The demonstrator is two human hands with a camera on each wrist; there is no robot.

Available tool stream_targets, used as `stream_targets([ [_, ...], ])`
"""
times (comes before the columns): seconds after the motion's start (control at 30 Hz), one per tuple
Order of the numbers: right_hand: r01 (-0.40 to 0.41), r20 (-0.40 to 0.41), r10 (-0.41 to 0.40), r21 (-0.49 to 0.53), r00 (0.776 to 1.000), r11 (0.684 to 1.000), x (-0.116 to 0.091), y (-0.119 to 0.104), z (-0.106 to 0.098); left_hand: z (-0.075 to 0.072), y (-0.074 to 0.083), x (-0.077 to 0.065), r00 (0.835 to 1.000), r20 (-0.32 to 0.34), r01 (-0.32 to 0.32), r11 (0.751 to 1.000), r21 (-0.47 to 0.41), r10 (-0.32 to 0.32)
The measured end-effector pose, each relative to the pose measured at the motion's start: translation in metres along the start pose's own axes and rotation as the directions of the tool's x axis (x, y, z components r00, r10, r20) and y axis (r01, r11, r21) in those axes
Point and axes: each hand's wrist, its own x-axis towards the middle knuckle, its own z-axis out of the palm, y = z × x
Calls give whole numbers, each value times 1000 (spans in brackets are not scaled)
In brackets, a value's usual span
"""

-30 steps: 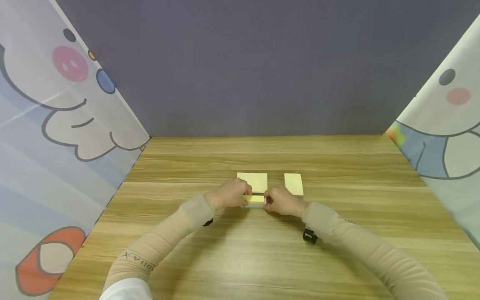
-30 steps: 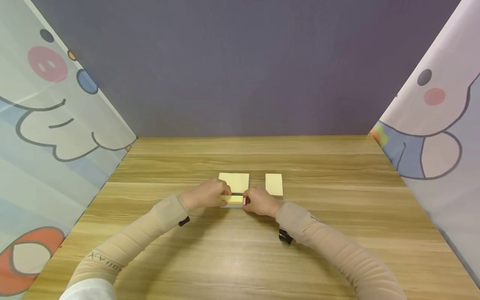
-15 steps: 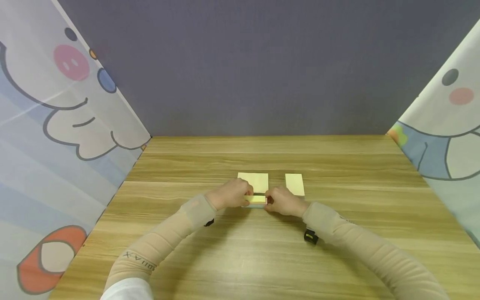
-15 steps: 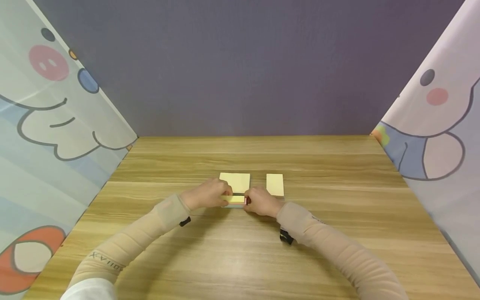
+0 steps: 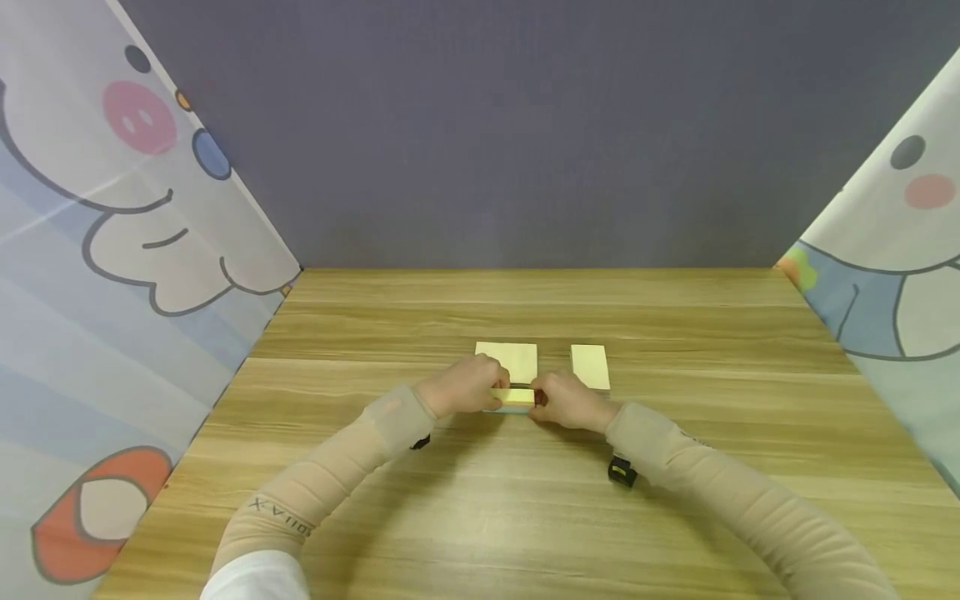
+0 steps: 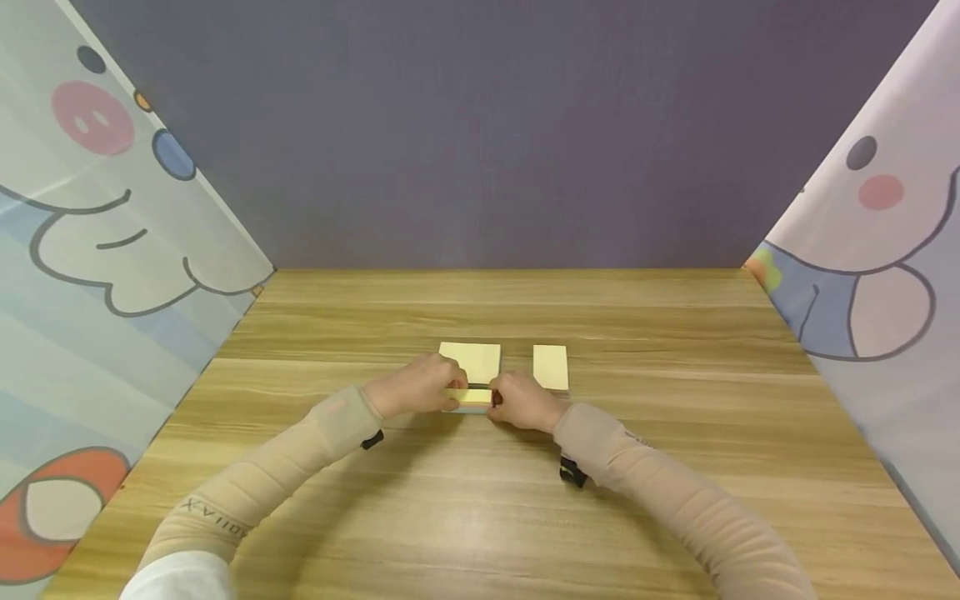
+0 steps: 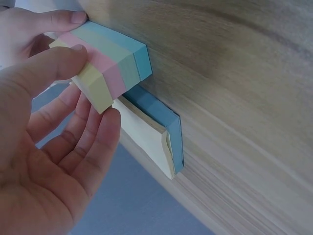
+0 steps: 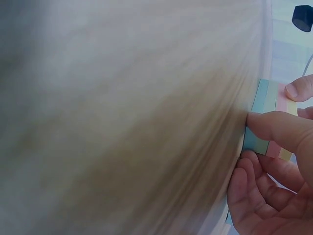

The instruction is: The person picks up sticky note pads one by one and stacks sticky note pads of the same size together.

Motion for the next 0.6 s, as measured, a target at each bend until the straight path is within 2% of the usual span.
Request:
stream_targets([
  [0.6, 5, -4, -5, -8, 1000, 1000, 0, 1, 0, -2, 5, 0, 1000, 19, 24, 1000, -8, -24],
])
